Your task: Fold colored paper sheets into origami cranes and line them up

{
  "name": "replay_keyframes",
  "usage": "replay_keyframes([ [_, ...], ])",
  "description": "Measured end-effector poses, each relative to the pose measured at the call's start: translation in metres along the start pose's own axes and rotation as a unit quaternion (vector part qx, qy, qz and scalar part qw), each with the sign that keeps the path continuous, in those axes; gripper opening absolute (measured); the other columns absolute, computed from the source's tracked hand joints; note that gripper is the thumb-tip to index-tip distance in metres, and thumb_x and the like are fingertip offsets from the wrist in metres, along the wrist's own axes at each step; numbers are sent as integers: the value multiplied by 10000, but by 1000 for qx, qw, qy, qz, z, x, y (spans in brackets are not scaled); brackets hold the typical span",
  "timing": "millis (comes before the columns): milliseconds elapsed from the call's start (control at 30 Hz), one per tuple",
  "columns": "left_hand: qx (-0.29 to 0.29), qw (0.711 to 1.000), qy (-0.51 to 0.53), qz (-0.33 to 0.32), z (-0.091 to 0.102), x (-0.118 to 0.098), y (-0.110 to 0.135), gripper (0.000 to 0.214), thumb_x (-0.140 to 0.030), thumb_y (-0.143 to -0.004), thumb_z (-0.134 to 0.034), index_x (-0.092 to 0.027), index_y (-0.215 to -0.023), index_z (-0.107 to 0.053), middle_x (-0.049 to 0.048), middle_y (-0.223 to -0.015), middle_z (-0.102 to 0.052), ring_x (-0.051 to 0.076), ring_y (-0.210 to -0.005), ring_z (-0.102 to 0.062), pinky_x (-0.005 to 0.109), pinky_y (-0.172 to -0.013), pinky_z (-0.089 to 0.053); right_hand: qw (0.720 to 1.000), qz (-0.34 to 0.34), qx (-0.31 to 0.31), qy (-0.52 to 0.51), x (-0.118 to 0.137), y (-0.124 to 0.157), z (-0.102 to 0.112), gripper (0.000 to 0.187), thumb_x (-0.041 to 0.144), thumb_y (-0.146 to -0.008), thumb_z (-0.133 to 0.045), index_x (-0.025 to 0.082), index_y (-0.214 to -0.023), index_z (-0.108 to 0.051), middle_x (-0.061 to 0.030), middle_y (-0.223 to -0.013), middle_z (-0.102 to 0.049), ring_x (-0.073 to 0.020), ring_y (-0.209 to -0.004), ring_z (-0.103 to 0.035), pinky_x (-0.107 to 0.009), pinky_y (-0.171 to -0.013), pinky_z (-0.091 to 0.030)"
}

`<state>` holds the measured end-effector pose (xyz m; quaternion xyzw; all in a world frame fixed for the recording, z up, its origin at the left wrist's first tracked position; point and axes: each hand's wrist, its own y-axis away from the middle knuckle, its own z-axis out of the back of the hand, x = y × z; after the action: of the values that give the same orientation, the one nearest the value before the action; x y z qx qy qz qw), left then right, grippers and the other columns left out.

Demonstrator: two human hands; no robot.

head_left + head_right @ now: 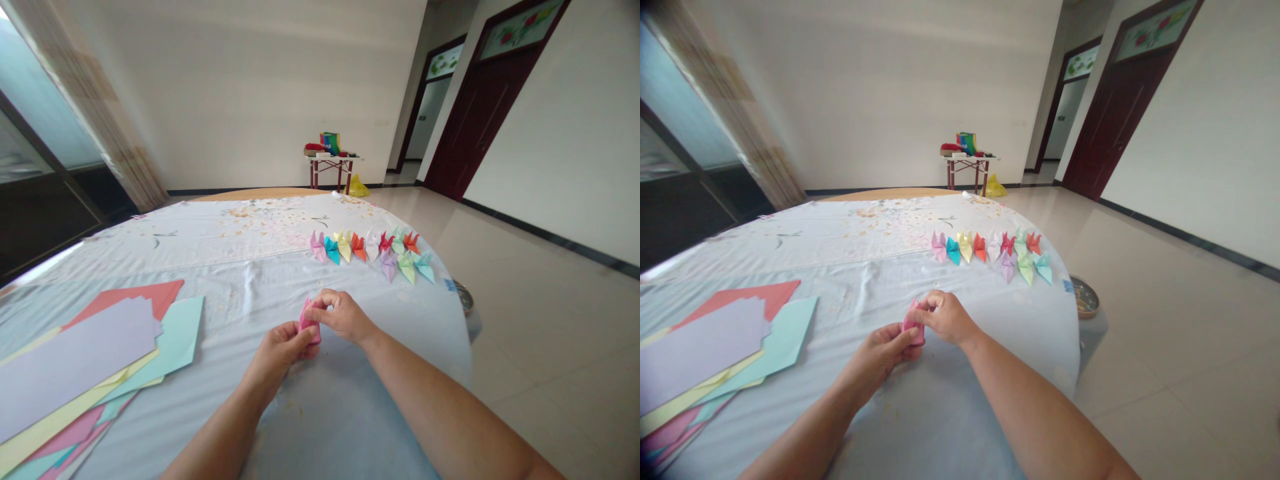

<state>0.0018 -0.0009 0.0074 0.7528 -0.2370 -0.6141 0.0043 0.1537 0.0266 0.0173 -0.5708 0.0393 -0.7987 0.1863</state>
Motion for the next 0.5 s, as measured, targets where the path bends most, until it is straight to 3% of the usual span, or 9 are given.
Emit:
replay_keyframes([
  [100,1,1000,12,3,-1,-2,2,304,-407,-615,-707,-120,-666,-619,11,-639,-599,88,-565,-521,215,-592,-415,1000,-3,-6,-8,-1,0,1,249,388,-719,-630,151,-652,-666,12,-631,-536,-103,-629,-484,-225,-614,-369],
  [267,-5,1000,-12,2,1,1,0,282,-378,-584,-733,-128,-630,-612,-2,-593,-606,78,-517,-514,200,-553,-402,991,-85,-11,-101,-5,2,-2,286,413,-661,-663,137,-615,-605,23,-584,-533,-88,-551,-458,-220,-547,-350],
  [500,-20,998,-54,8,-1,1,0,292,-386,-563,-741,-136,-573,-590,-17,-504,-598,60,-432,-489,167,-452,-338,966,-138,-49,-212,-5,-1,-4,302,416,-610,-694,129,-641,-607,12,-617,-571,-94,-578,-469,-244,-622,-372],
])
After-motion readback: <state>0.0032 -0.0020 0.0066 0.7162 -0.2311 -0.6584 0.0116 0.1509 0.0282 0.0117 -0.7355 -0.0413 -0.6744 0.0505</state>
